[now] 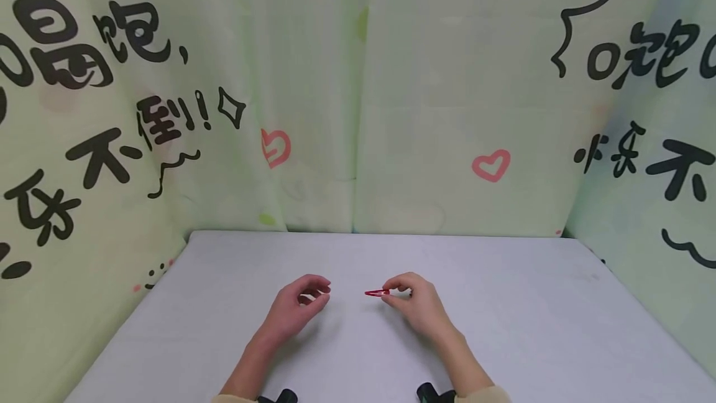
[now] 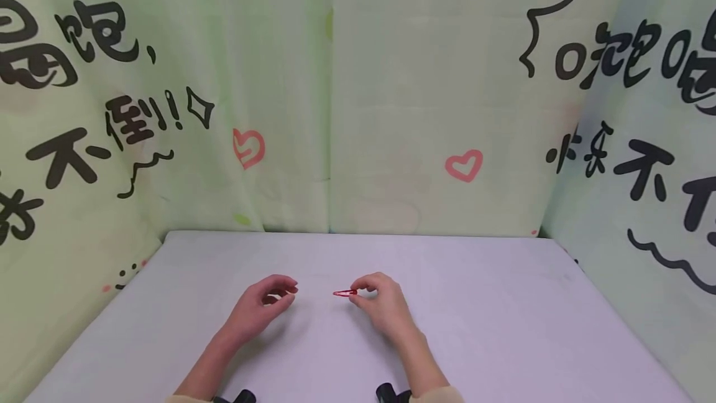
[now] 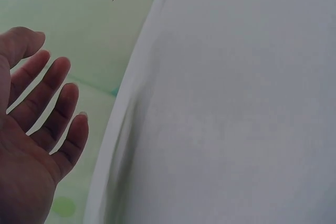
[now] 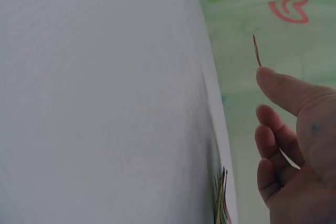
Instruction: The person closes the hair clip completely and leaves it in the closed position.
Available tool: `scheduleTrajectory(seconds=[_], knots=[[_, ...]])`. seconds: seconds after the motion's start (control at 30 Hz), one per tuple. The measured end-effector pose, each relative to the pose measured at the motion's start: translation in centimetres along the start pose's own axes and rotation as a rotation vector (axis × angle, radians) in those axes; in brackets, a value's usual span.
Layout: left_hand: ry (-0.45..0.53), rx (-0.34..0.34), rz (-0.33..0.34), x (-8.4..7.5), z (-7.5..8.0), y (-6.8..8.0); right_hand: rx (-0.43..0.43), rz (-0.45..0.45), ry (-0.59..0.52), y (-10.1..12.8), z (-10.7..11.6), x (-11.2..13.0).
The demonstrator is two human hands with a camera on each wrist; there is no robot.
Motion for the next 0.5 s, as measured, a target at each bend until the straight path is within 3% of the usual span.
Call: scheduleTrajectory(seconds=[0.3, 0.5], knots=[[-0.013, -0.004, 0.013, -0.2, 1.5, 0.4, 0.068, -0.125, 0.062, -0.4, 0.4, -1.4], [-0.037, -0.015, 0.033, -0.2, 2.4, 1.0, 0.095, -0.146, 0.125, -0.6, 0.5, -2.0]])
Point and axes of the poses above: each hand's wrist, its own y-axis away from the middle knuckle, its own z-axis out of the back of the hand, x = y × z, the point moved 5 cm from there along -y, towards the middle knuckle, and after that the axes turned 11 degrees about y, right-handed, at the moved point
